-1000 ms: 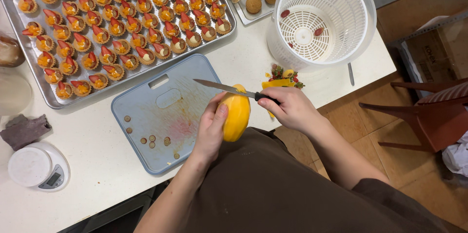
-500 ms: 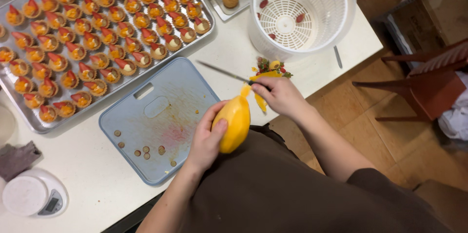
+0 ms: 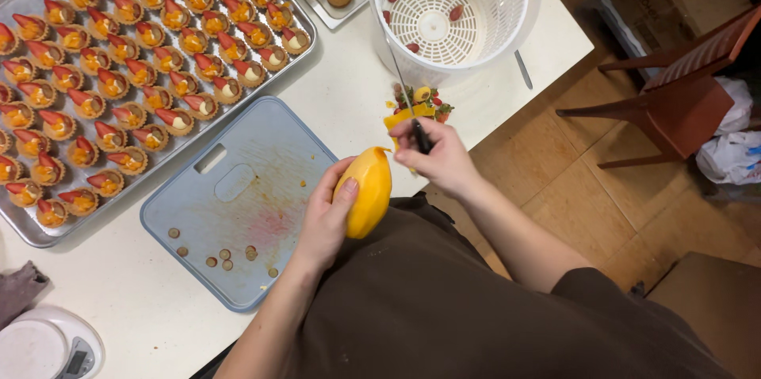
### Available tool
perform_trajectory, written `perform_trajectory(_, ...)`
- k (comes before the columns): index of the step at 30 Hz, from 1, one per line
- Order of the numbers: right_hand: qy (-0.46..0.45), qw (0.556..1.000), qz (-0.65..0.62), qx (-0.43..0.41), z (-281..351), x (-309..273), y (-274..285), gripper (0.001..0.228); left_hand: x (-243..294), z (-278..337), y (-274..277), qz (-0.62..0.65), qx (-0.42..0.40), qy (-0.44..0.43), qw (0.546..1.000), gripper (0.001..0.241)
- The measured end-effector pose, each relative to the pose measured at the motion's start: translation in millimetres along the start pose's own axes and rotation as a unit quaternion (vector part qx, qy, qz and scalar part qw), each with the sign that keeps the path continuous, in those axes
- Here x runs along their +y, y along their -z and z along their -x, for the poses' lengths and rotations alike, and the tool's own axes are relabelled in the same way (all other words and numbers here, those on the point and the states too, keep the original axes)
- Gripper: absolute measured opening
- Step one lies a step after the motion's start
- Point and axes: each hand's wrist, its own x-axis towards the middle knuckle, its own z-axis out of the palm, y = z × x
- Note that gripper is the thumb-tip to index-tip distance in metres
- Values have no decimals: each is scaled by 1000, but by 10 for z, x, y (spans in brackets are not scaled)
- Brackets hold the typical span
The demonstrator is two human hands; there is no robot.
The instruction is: The person peels a mango, slices it into small pieces, and places the pieces into tart shells on a baking tray. The person uses a knife to peel and cut the mango and a spoon to transfer the pieces.
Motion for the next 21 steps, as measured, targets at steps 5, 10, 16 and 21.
perform_trajectory(5, 26, 999, 27, -13, -122, -96, -188, 14, 9, 51, -14, 19, -10, 14, 1000, 52)
perform_trajectory(10, -123, 982, -134, -46, -162, -106, -184, 18, 28, 85, -10, 73, -22, 30, 997, 52)
perform_trajectory(16, -192, 943, -268, -43, -127, -61, -194, 17, 80, 114, -16, 180, -43, 112, 976, 54)
perform_trajectory(21, -181, 939, -292, -26, -101, 74, -148, 19, 70, 79, -34, 253, -17, 171, 952, 58)
